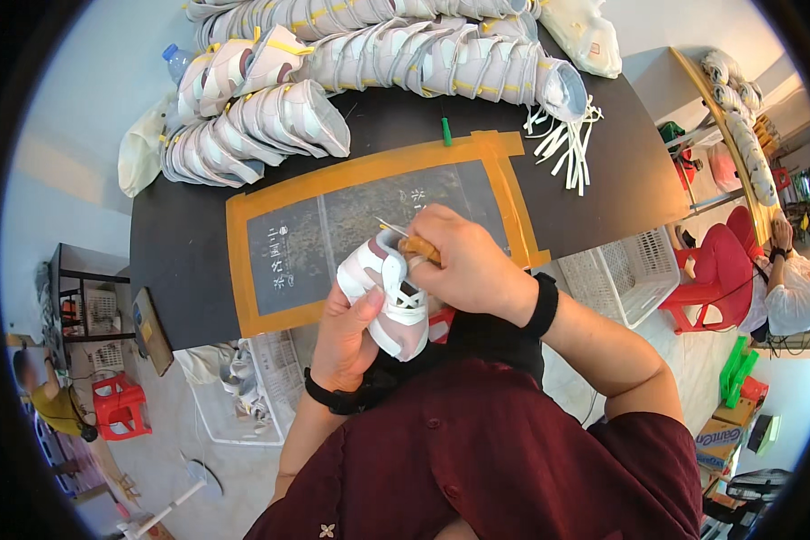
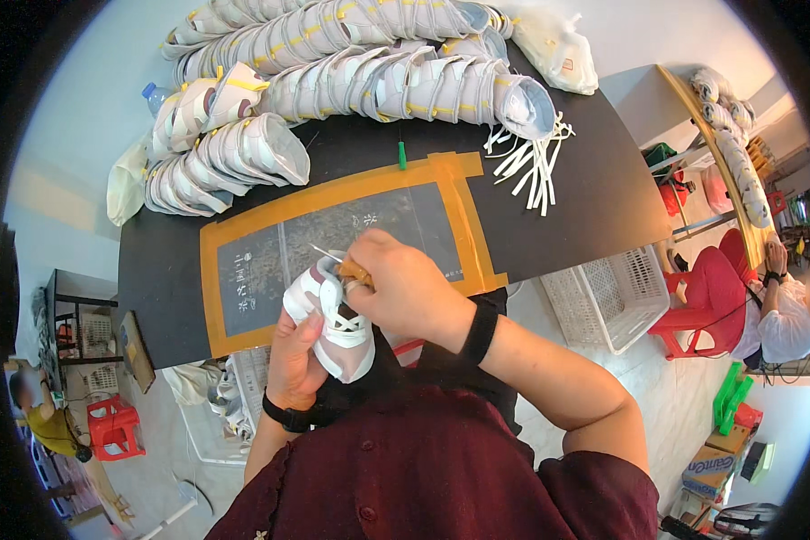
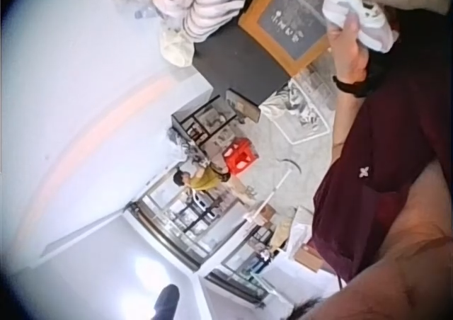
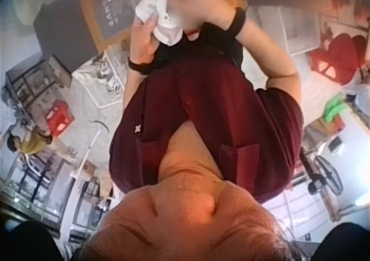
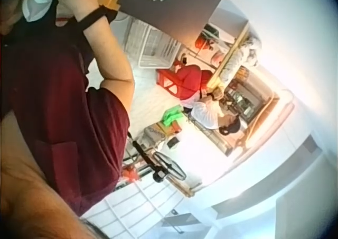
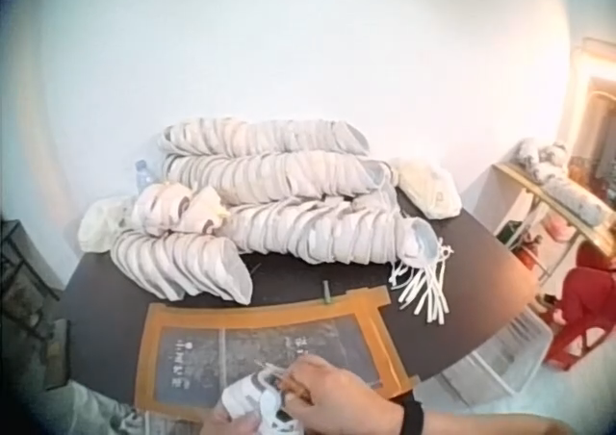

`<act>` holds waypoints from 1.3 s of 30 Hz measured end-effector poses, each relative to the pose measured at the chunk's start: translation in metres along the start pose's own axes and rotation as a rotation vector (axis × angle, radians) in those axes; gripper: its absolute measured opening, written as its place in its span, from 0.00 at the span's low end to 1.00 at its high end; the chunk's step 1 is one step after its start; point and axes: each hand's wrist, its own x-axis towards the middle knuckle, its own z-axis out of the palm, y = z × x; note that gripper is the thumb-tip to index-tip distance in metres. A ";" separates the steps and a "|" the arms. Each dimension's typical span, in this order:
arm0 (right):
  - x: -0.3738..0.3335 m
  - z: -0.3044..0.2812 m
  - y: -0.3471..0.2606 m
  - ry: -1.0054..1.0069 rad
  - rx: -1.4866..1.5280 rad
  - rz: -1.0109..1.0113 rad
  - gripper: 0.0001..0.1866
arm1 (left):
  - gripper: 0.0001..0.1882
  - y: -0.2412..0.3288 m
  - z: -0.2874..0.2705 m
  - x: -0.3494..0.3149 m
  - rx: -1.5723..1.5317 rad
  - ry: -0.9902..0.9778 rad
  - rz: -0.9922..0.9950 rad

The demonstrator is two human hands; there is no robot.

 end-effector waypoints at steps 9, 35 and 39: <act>-0.018 -0.007 -0.007 0.102 0.448 0.301 0.09 | 0.33 0.002 -0.035 -0.008 -0.124 -0.067 0.051; -0.044 0.024 0.011 0.021 0.730 0.485 0.08 | 0.18 0.047 0.025 0.044 1.910 -0.298 0.746; -0.045 -0.015 0.004 0.228 0.103 0.103 0.08 | 0.21 0.037 0.033 0.031 2.008 -0.468 0.883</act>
